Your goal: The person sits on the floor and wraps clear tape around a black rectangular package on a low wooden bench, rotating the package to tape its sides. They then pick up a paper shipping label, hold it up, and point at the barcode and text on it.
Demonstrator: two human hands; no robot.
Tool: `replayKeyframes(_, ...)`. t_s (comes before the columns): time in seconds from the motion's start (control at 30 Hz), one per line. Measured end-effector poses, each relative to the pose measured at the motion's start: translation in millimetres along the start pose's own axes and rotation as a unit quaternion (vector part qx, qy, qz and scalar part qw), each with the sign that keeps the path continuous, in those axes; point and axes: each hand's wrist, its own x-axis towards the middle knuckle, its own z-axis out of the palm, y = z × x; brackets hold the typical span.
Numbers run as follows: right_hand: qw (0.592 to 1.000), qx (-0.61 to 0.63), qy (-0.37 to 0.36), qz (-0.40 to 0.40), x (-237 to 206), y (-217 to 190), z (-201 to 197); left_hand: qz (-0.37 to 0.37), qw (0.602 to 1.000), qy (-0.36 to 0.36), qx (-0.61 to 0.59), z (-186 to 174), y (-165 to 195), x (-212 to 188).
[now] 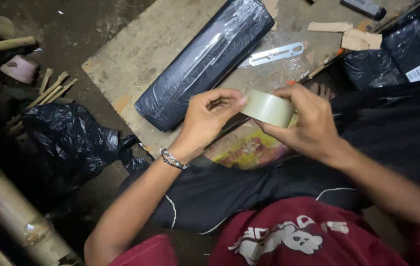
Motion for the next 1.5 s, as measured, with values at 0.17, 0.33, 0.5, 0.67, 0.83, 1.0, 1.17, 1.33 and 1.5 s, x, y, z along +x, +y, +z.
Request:
replayKeyframes(0.17, 0.997, 0.032, 0.048, 0.06, -28.6, 10.7, 21.5, 0.047, 0.997, -0.014, 0.067, 12.1, -17.8, 20.4)
replayKeyframes(0.33, 0.993, 0.071, 0.057, 0.07, -44.3, 13.8, 28.1, 0.055, 0.981, 0.025, 0.183, 20.8, -12.2, 19.4)
replayKeyframes(0.5, 0.995, 0.069, 0.04, 0.061, -55.1, 18.5, 27.0, 0.009, 0.973, -0.035, 0.229, 24.7, -13.5, 14.6)
replayKeyframes(0.67, 0.996, 0.057, 0.027, 0.056, -60.3, 27.1, 32.4, 0.048, 0.973, -0.029, 0.223, 20.7, -32.2, 14.6)
replayKeyframes(0.83, 0.996, 0.066, 0.036, 0.048, -61.5, 33.6, 37.3, 0.248, 0.919, 0.021, 0.306, 23.1, -37.9, 16.6)
replayKeyframes(1.0, 0.993, 0.082, 0.04, 0.073, -65.0, 29.3, 50.2, 0.139, 0.954, -0.008, 0.266, 22.0, -26.1, 8.0)
replayKeyframes(1.17, 0.995, 0.075, 0.053, 0.045, -67.5, 29.4, 54.9, 0.122, 0.945, 0.0, 0.303, 19.6, -18.7, 0.6)
replayKeyframes(1.33, 0.993, 0.09, 0.067, 0.036, -67.7, 28.6, 56.9, 0.087, 0.949, -0.004, 0.303, 21.6, -16.7, 1.1)
replayKeyframes(1.5, 0.993, 0.067, 0.038, 0.089, -64.2, 25.0, 58.6, 0.124, 0.935, 0.005, 0.333, 18.8, -12.0, 1.9)
